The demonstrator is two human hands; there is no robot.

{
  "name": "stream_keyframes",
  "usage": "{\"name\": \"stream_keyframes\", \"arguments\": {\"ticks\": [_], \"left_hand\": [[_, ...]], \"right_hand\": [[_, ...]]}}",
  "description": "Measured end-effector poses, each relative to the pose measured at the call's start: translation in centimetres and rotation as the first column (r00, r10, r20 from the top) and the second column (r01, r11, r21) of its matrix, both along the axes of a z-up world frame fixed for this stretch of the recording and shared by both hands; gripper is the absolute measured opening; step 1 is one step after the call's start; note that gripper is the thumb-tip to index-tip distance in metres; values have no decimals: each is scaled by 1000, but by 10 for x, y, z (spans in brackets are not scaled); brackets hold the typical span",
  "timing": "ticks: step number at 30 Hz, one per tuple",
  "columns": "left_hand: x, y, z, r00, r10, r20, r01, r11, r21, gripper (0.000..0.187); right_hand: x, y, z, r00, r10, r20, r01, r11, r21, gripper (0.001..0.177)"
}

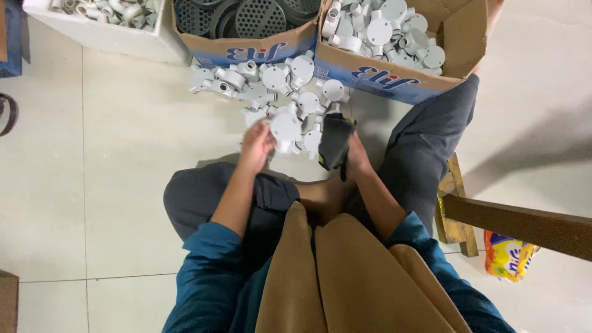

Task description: The person sits on the floor and wipes white plastic components with a dark cloth. They pick up each part, wipe it thoroughly, and place it into a cardboard box. The process is repeated for multiple parts.

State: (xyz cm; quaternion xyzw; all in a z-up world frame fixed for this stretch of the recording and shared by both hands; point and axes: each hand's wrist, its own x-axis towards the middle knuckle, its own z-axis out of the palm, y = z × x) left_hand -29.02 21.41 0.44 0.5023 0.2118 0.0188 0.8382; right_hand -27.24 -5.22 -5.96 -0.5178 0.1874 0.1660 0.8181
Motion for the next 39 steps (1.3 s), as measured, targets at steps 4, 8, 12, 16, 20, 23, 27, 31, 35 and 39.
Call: {"name": "stream_keyframes", "arguments": {"ticks": [4,8,12,16,20,23,27,31,35,39], "left_hand": [[-7,-16,-56,951,-274,141,259,959,118,40],[-18,-30,-71,934,-287,213,226,936,271,45],[-22,-27,-90,927,-275,254,185,927,327,42],[-26,-39,-90,913,-307,268,302,951,61,94],[-26,-28,-69,903,-352,248,347,936,66,81],[-17,-17,-109,938,-292,186,308,949,-62,71],[-18,-31,-79,977,-212,21,211,948,-237,50],[-22,-33,-89,966,-234,-114,207,956,-207,41],[-17,-27,-99,959,-258,-117,261,965,11,57],[-15,-25,-99,962,-260,82,257,965,43,68]], "right_hand": [[-15,27,57,953,222,208,-134,919,-370,70],[-15,55,49,814,432,387,-120,778,-616,79],[-16,53,8,850,428,307,-127,732,-669,72],[-16,60,28,895,288,339,-1,763,-647,73],[-16,54,37,924,137,358,82,842,-533,61],[-29,52,79,993,1,116,30,965,-262,87],[-10,38,-44,812,156,562,-33,975,-222,53],[-16,42,-2,780,170,602,-39,974,-224,49],[-12,43,-42,893,-3,450,115,968,-222,21],[-19,25,4,985,-68,158,100,973,-206,56]]}}
